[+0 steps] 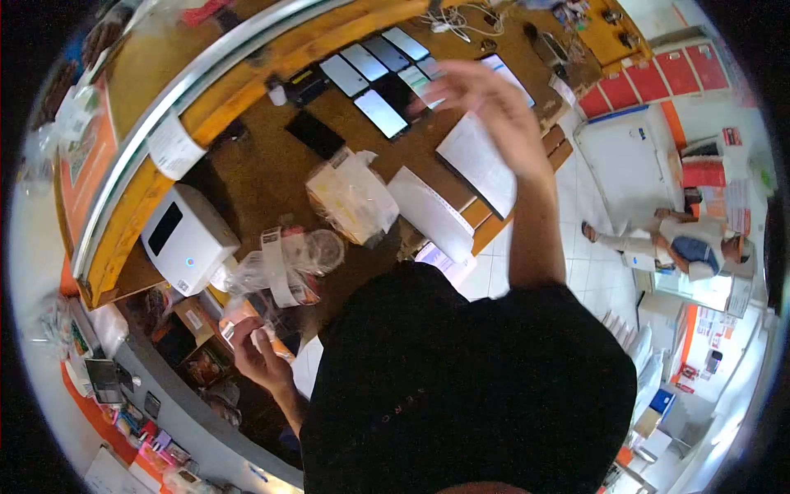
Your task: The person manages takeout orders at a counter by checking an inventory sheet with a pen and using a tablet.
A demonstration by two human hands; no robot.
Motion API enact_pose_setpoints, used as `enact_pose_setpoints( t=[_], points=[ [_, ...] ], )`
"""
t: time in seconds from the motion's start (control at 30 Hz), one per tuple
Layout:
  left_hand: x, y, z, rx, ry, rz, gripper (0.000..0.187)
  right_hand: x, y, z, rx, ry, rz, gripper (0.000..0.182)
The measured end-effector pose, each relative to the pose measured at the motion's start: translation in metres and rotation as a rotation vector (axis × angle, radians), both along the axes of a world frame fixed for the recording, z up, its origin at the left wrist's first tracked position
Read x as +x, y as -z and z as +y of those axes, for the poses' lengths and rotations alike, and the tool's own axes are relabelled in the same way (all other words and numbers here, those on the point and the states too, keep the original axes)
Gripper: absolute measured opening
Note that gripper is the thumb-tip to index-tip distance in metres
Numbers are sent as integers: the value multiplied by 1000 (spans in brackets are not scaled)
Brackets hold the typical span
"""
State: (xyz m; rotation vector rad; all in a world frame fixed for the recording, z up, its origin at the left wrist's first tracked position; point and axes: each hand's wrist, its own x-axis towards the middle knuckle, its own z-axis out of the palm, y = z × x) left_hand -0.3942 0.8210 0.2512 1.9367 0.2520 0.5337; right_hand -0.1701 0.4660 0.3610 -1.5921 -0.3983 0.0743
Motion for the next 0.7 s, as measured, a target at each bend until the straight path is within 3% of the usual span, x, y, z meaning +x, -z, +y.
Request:
enact_pose_setpoints(
  t=[0.03, 0.07, 0.1, 0.13, 0.2, 0.27, 0.33, 0.4, 0.43, 0.47, 0.53, 0.6, 0.67, 0.7],
  points=[
    [0, -1, -13, 56, 88, 52, 10, -9, 30, -51, -397, 470, -136, 46],
    [2, -5, -28, 112, 177, 109, 9, -23, 78, -115, -726, 759, -118, 47],
    [7, -7, -44, 109, 246, 112, 8, -47, 110, -169, -1199, 797, 77, 47],
    [11, -1, -58, -11, 310, 166, 12, -74, 134, -196, -1362, 818, 286, 51],
    [25, -1, -91, 54, 457, 320, 18, -122, 179, -230, -1506, 515, 498, 56],
    [37, 23, -124, -146, 622, 457, 27, -148, 232, -221, -1195, 449, 309, 59],
    [45, 68, -159, -412, 777, 706, 35, -161, 241, -172, -949, 433, 379, 61],
    [48, 125, -192, -465, 854, 887, 43, -169, 297, -162, -636, 418, 700, 61],
    [45, 154, -210, -580, 773, 999, 45, -180, 334, -163, -848, 552, 528, 52],
    [45, 174, -225, -692, 687, 1110, 47, -187, 336, -167, -841, 555, 540, 52],
    [55, 188, -250, -574, 601, 1153, 48, -208, 342, -177, -871, 1049, 564, 43],
    [61, 197, -271, -412, 464, 1162, 40, -251, 377, -201, -765, 1293, 902, 45],
    [52, 222, -273, 21, 494, 586, 37, -328, 460, -228, -641, 1332, 1183, 57],
    [61, 186, -285, 109, 605, 585, 38, -373, 525, -240, -497, 1189, 1202, 64]
  ],
)
